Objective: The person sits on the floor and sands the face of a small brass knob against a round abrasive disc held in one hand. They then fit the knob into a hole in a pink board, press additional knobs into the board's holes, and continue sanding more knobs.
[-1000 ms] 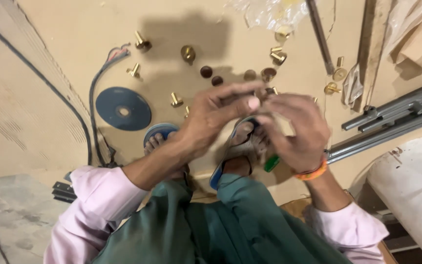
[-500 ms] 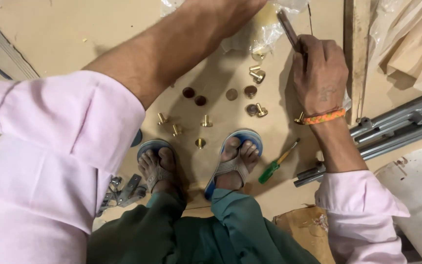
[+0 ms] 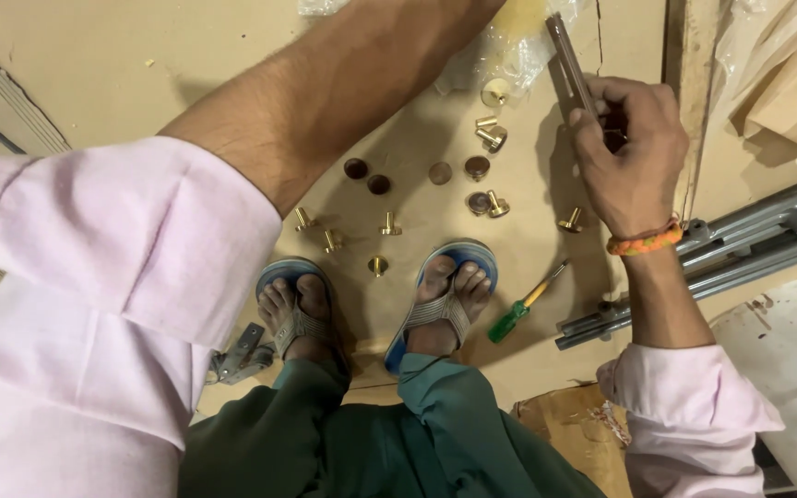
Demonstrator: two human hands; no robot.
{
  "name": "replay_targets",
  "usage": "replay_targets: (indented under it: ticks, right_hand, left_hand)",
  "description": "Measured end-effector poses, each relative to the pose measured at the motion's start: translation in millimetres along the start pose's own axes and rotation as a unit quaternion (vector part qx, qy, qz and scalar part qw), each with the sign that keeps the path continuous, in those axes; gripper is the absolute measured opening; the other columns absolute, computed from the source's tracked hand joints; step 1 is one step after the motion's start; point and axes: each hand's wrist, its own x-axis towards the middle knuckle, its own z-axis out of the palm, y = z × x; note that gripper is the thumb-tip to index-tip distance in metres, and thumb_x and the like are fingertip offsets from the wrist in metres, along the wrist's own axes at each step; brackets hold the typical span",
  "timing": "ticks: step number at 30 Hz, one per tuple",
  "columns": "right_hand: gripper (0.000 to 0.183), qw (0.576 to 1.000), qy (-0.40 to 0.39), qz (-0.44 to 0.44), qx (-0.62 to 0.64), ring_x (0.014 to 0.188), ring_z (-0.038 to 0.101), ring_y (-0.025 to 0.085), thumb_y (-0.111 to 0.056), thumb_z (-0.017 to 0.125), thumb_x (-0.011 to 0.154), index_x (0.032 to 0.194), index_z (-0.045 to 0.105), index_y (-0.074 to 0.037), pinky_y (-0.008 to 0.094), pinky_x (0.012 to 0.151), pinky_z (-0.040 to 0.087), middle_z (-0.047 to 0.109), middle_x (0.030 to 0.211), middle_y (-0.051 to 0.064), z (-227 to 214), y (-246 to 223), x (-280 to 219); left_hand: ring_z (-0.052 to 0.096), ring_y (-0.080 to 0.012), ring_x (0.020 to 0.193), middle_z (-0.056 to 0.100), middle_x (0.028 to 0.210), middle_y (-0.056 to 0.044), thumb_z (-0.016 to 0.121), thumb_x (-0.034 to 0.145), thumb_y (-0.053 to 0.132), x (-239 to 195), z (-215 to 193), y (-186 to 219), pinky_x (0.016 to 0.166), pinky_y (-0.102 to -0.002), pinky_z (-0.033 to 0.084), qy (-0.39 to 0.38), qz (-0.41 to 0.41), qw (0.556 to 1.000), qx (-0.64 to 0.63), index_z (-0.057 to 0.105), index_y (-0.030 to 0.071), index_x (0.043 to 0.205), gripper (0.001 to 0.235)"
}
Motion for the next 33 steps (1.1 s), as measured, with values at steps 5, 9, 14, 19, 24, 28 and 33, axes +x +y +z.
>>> replay_targets:
  ticks: [5, 9, 14, 19, 24, 28, 33]
  right_hand:
    - [0.019, 0.998, -0.004, 0.047, 0.040, 0.096, 0.065, 0.015, -0.001, 0.078, 0.103, 0.121, 0.073, 0.000, 0.029, 0.085, 0.055, 0.066, 0.109, 0.010, -13, -4, -18]
    - [0.020, 0.958, -0.008, 0.179, 0.222, 0.088, 0.065, 0.007, -0.006, 0.075, 0.103, 0.122, 0.070, -0.006, 0.023, 0.077, 0.056, 0.067, 0.106, 0.004, -28, -24, -26]
    - [0.021, 0.988, 0.021, -0.144, -0.044, 0.100, 0.069, 0.027, 0.011, 0.072, 0.099, 0.119, 0.068, 0.003, 0.034, 0.084, 0.058, 0.067, 0.116, 0.017, -35, -45, 5]
    - [0.037, 0.959, 0.026, -0.221, -0.173, 0.105, 0.065, 0.029, 0.013, 0.069, 0.091, 0.125, 0.070, -0.002, 0.038, 0.089, 0.056, 0.066, 0.116, 0.011, -25, -46, 32]
    - [0.040, 0.939, -0.003, -0.242, -0.245, 0.103, 0.062, 0.030, 0.010, 0.073, 0.086, 0.124, 0.073, -0.004, 0.042, 0.091, 0.054, 0.066, 0.115, 0.009, -23, -47, 34]
    - [0.035, 0.946, -0.003, -0.226, -0.231, 0.104, 0.064, 0.030, 0.011, 0.071, 0.089, 0.121, 0.073, -0.003, 0.041, 0.090, 0.055, 0.066, 0.114, 0.010, -27, -46, 23]
    - [0.031, 0.981, 0.017, -0.162, -0.102, 0.107, 0.069, 0.028, 0.013, 0.067, 0.096, 0.123, 0.070, 0.000, 0.036, 0.091, 0.058, 0.067, 0.117, 0.013, -34, -47, 5]
  left_hand:
    - [0.068, -0.0254, 0.101, 0.070, 0.114, -0.014, 0.069, 0.103, 0.011, -55, 50, -54, 0.086, -0.038, 0.055, -0.004, -0.006, 1.000, -0.020, 0.060, 0.006, 0.143, 0.041]
    - [0.068, -0.0251, 0.102, 0.070, 0.114, -0.014, 0.068, 0.104, 0.011, -79, 55, -59, 0.086, -0.037, 0.055, -0.008, -0.014, 0.999, -0.036, 0.061, 0.006, 0.142, 0.039]
    - [0.068, -0.0248, 0.102, 0.070, 0.115, -0.014, 0.068, 0.106, 0.012, -89, 65, -61, 0.087, -0.037, 0.055, -0.017, -0.017, 0.998, -0.058, 0.061, 0.006, 0.142, 0.037]
    - [0.068, -0.0245, 0.103, 0.070, 0.115, -0.014, 0.068, 0.107, 0.013, -97, 63, -60, 0.088, -0.037, 0.055, -0.023, -0.025, 0.996, -0.078, 0.061, 0.006, 0.141, 0.035]
    - [0.068, -0.0242, 0.103, 0.070, 0.116, -0.014, 0.068, 0.108, 0.014, -110, 63, -62, 0.089, -0.037, 0.055, -0.024, -0.042, 0.994, -0.097, 0.061, 0.005, 0.140, 0.034]
    - [0.068, -0.0239, 0.104, 0.070, 0.116, -0.013, 0.068, 0.109, 0.014, -110, 65, -61, 0.089, -0.036, 0.055, -0.028, -0.042, 0.992, -0.113, 0.062, 0.005, 0.139, 0.032]
    - [0.068, -0.0236, 0.104, 0.070, 0.117, -0.013, 0.068, 0.110, 0.015, -18, -41, 14, 0.090, -0.036, 0.055, -0.033, -0.041, 0.990, -0.133, 0.062, 0.005, 0.138, 0.031]
